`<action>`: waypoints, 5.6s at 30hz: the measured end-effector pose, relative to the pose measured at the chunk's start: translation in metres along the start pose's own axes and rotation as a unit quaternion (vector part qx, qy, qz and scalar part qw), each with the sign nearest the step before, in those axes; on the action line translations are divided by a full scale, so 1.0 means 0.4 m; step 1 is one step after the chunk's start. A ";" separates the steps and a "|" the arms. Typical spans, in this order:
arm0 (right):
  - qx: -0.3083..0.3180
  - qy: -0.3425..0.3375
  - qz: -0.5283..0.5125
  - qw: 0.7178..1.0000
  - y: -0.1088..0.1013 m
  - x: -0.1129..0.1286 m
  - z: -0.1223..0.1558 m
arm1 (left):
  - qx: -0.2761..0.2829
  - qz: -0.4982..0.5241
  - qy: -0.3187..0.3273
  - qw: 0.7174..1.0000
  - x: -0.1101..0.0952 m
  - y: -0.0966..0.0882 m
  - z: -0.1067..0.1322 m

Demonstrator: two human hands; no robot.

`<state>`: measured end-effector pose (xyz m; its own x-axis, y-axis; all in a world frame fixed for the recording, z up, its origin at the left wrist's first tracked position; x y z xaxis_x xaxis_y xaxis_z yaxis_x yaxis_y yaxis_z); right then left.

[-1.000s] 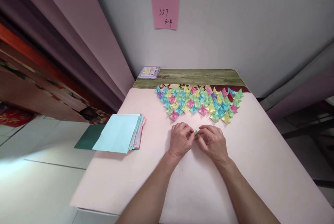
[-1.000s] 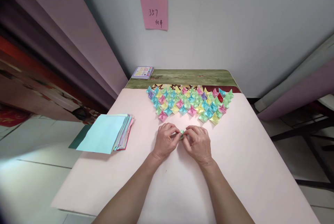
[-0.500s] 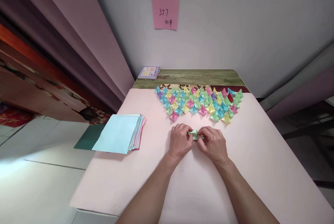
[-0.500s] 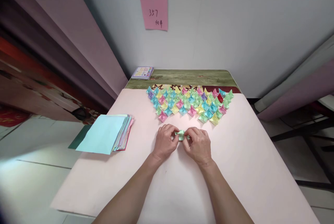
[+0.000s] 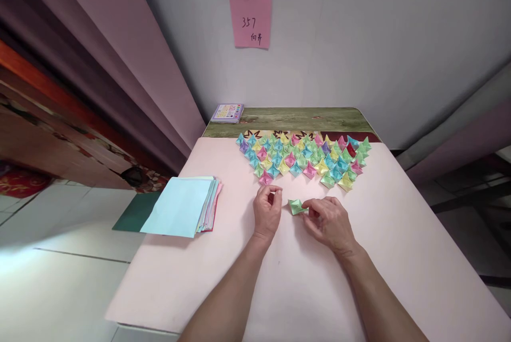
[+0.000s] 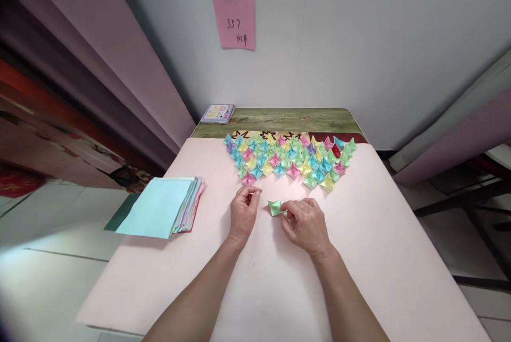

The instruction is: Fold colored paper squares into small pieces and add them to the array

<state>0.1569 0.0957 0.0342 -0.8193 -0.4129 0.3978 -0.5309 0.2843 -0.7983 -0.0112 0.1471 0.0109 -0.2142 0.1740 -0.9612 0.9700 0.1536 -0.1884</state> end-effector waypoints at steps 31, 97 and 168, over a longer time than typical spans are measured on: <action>-0.177 0.294 0.083 0.936 -0.022 -0.141 0.045 | 0.069 -0.128 0.056 0.988 0.012 0.061 0.019; -0.157 0.246 0.197 0.936 -0.035 -0.229 -0.003 | 0.089 -0.169 0.041 0.981 0.013 0.066 0.014; -0.030 0.263 0.056 0.963 0.006 -0.030 0.188 | -0.005 -0.578 0.022 0.815 -0.035 -0.474 0.022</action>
<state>0.1816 0.0362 -0.0064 -0.8599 0.1134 0.4978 -0.4324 0.3567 -0.8282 -0.1909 0.1070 0.0584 -0.9893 -0.0583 -0.1334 0.1150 0.2486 -0.9617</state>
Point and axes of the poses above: each hand's wrist, its own z-axis away from the middle knuckle, its own y-axis out of the palm, x = y × z, the point moved 8 cm from there along -z, towards the middle knuckle, and after that the axes turned 3 degrees about z, right-handed, at the moved point
